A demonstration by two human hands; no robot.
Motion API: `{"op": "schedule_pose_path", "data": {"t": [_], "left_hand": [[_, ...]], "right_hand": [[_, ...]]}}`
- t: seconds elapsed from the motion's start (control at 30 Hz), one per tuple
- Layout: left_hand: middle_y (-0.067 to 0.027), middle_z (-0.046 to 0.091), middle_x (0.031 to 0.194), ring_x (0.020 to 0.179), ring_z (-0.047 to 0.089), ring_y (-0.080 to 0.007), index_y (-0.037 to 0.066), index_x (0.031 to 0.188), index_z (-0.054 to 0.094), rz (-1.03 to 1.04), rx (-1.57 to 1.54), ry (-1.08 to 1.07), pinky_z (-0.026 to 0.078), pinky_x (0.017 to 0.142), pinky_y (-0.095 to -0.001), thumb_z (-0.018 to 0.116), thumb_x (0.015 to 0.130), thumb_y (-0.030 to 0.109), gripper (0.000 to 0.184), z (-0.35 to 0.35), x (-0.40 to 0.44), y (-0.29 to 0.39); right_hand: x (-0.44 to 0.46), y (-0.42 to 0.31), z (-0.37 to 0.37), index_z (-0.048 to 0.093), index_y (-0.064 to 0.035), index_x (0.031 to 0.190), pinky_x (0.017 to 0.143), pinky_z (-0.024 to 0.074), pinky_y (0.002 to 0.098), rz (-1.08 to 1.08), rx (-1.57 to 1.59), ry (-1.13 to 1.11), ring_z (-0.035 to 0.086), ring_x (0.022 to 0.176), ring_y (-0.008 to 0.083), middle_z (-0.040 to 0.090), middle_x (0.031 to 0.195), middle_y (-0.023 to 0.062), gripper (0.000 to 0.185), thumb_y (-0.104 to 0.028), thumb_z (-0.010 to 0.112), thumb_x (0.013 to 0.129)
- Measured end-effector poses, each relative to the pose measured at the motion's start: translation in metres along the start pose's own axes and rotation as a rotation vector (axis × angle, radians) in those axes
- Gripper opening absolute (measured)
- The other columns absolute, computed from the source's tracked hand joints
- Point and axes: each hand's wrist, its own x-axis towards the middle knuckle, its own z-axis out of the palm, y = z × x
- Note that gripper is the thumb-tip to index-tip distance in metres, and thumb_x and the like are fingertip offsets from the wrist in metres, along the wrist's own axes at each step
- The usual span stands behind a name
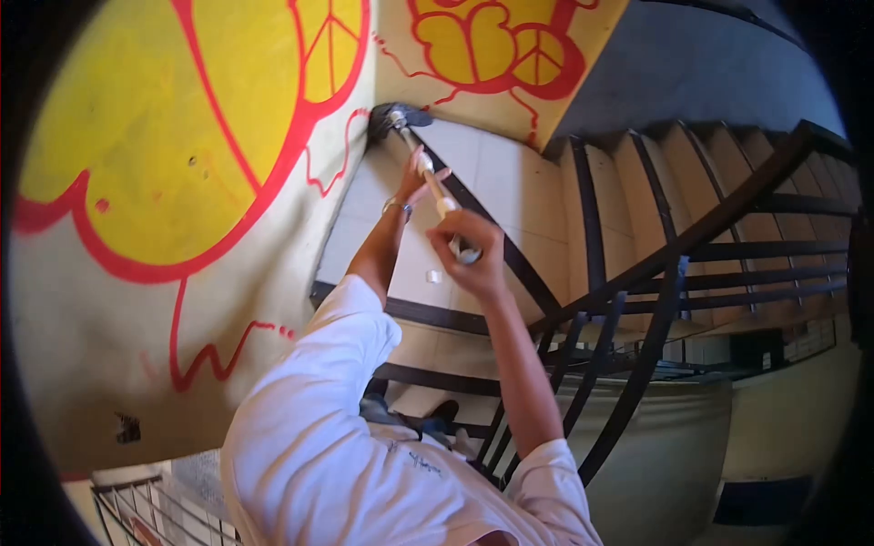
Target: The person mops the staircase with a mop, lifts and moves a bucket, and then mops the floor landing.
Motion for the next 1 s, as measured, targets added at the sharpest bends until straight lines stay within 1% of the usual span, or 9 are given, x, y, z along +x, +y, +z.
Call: {"op": "schedule_pose_path", "data": {"t": [0.07,0.17,0.2,0.33,0.67,0.73,0.8,0.83,1.0], "left_hand": [[-0.0168,0.041,0.131,0.132,0.042,-0.0307,0.005,0.141,0.033,0.046,0.131,-0.159,0.043,0.106,-0.0444,0.086,0.074,0.033,0.09,0.013,0.011,-0.017],[-0.0082,0.034,0.112,0.12,0.049,-0.0338,0.014,0.126,0.042,-0.056,-0.449,-0.241,0.056,0.09,-0.0547,0.08,0.079,0.033,0.063,0.064,0.033,-0.077],[-0.011,0.04,0.113,0.113,0.052,-0.0329,0.011,0.124,0.047,0.204,-0.187,-0.106,0.054,0.093,-0.0496,0.082,0.077,0.04,0.065,0.076,0.016,-0.058],[-0.0198,0.05,0.111,0.106,0.05,-0.0334,0.004,0.109,0.058,0.247,0.092,0.093,0.043,0.094,-0.0433,0.089,0.062,0.051,0.073,0.091,-0.043,0.044],[-0.016,0.056,0.098,0.094,0.055,-0.0296,0.005,0.105,0.059,0.283,0.01,-0.288,0.047,0.086,-0.0405,0.087,0.064,0.055,0.07,0.163,-0.074,0.089],[-0.0136,0.058,0.093,0.089,0.056,-0.0282,0.007,0.102,0.06,0.344,0.002,-0.302,0.048,0.082,-0.0404,0.088,0.063,0.055,0.067,0.202,-0.067,0.055],[-0.0119,0.058,0.093,0.084,0.056,-0.0281,0.01,0.099,0.061,-0.262,-0.737,-0.646,0.048,0.077,-0.0412,0.089,0.061,0.056,0.066,0.248,-0.06,0.018],[-0.0095,0.057,0.087,0.079,0.056,-0.0276,0.013,0.098,0.061,0.349,-0.071,-0.543,0.048,0.073,-0.0407,0.091,0.057,0.055,0.066,0.251,-0.067,0.025],[-0.0053,0.056,0.081,0.08,0.054,-0.0249,0.015,0.102,0.061,0.478,-0.058,-0.676,0.047,0.072,-0.0383,0.091,0.059,0.05,0.063,0.275,-0.099,0.068]], "right_hand": [[-0.012,0.005,-0.017,0.063,0.0021,0.075,0.062,0.048,0.0267,0.063,-0.092,0.013,0.062,0.065,0.0144,0.064,0.074,0.0077,0.012,0.007,0.075,0.074],[-0.018,0.002,-0.047,0.063,0.0032,0.075,0.069,0.0505,0.0271,0.007,-0.135,0.161,0.063,0.068,0.0165,0.063,0.074,0.0091,0.014,0.008,0.076,0.072],[-0.018,-0.003,-0.059,0.062,0.0033,0.074,0.067,0.0501,0.0257,-0.035,-0.164,0.161,0.061,0.065,0.0163,0.062,0.071,0.0091,0.015,0.008,0.076,0.072],[-0.036,-0.027,-0.083,0.061,0.0037,0.074,0.077,0.0517,0.0283,0.032,-0.212,0.107,0.061,0.066,0.0182,0.061,0.069,0.0103,0.015,0.01,0.074,0.071],[-0.063,-0.064,-0.099,0.061,0.0048,0.075,0.088,0.05,0.0335,0.036,-0.344,0.311,0.059,0.064,0.0191,0.059,0.067,0.0108,0.014,0.013,0.071,0.074],[-0.074,-0.06,-0.099,0.063,0.0042,0.079,0.086,0.0501,0.0325,0.099,-0.438,0.375,0.065,0.081,0.0191,0.064,0.075,0.0091,0.012,0.011,0.073,0.077],[-0.091,-0.045,-0.1,0.063,0.0041,0.08,0.086,0.0503,0.0322,0.109,-0.48,0.417,0.066,0.084,0.0201,0.065,0.077,0.0096,0.013,0.01,0.075,0.076],[-0.099,-0.038,-0.104,0.063,0.0041,0.08,0.084,0.0508,0.0316,0.118,-0.484,0.408,0.066,0.085,0.0199,0.066,0.078,0.0098,0.013,0.01,0.075,0.076],[-0.12,-0.057,-0.125,0.065,0.0042,0.084,0.08,0.0514,0.0313,0.108,-0.595,0.567,0.064,0.075,0.0178,0.064,0.075,0.0099,0.013,0.012,0.072,0.076]]}}
